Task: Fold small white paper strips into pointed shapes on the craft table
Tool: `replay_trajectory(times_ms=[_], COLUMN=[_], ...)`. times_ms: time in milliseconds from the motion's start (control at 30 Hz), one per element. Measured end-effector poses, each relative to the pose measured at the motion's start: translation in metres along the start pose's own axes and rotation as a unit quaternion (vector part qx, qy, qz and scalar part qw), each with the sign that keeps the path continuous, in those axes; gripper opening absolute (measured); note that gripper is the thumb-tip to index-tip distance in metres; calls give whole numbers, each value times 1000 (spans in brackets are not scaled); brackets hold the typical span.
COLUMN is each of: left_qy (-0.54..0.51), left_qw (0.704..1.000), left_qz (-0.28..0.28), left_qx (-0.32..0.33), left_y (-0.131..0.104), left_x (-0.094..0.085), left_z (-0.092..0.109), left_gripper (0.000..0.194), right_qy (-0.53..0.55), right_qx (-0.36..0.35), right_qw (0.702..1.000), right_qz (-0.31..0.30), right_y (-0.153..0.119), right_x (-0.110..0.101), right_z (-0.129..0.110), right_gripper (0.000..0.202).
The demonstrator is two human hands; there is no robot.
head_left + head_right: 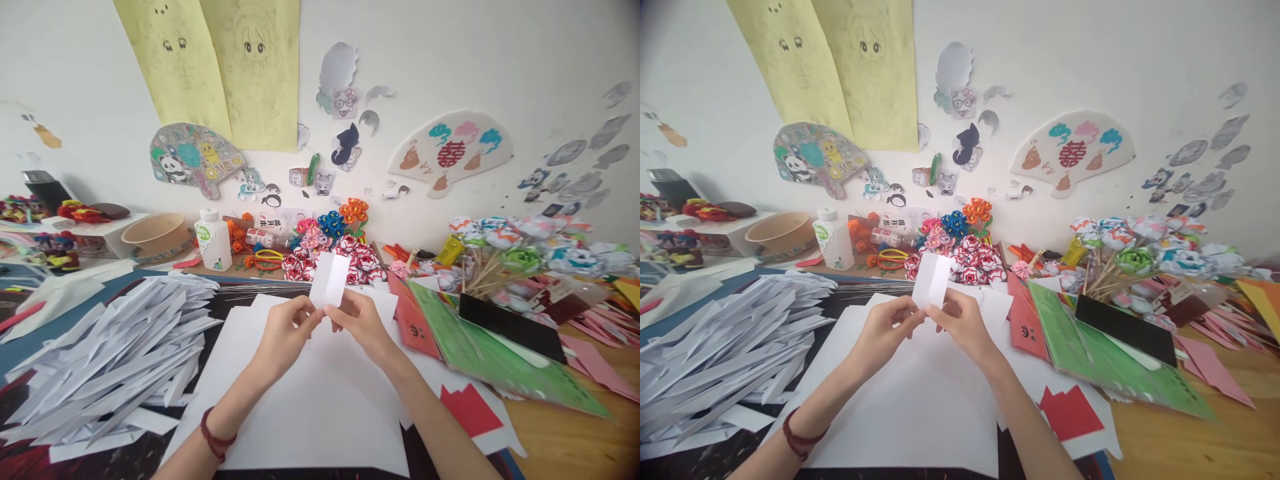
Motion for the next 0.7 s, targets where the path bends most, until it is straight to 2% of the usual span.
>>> replay_trajectory(times_ms=[200,367,433,567,700], left_qy=[29,43,39,47,40], left_qw=[999,999,999,999,999], left_qz=[-15,30,32,19,-26], left_qx=[-1,-6,-11,8,17], left_y=[1,2,1,-2,-3], left_x=[-6,-4,-3,-3,-2], left_z=[-1,-1,0,4,6], left_gripper=[31,29,29,29,30], right_qy=[-27,-11,-7,-5,31], right_qx=[5,7,12,5,23], right_qw=[1000,1000,1000,1000,999], right_qz=[6,12,13,13,4], right_y=[0,1,1,0,-2], right_x=[-3,0,0,0,1], right_z=[0,2,2,-1,1], right_gripper=[18,18,18,19,22])
Point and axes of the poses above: each hand's wrist, its own y-axis towards the middle knuckle, its own x-axis out of the palm, z = x × y, the point moved 1 cm from there along y, towards the middle knuckle, and after that the axes turned 10 degrees about y, right-handed, at the moved point
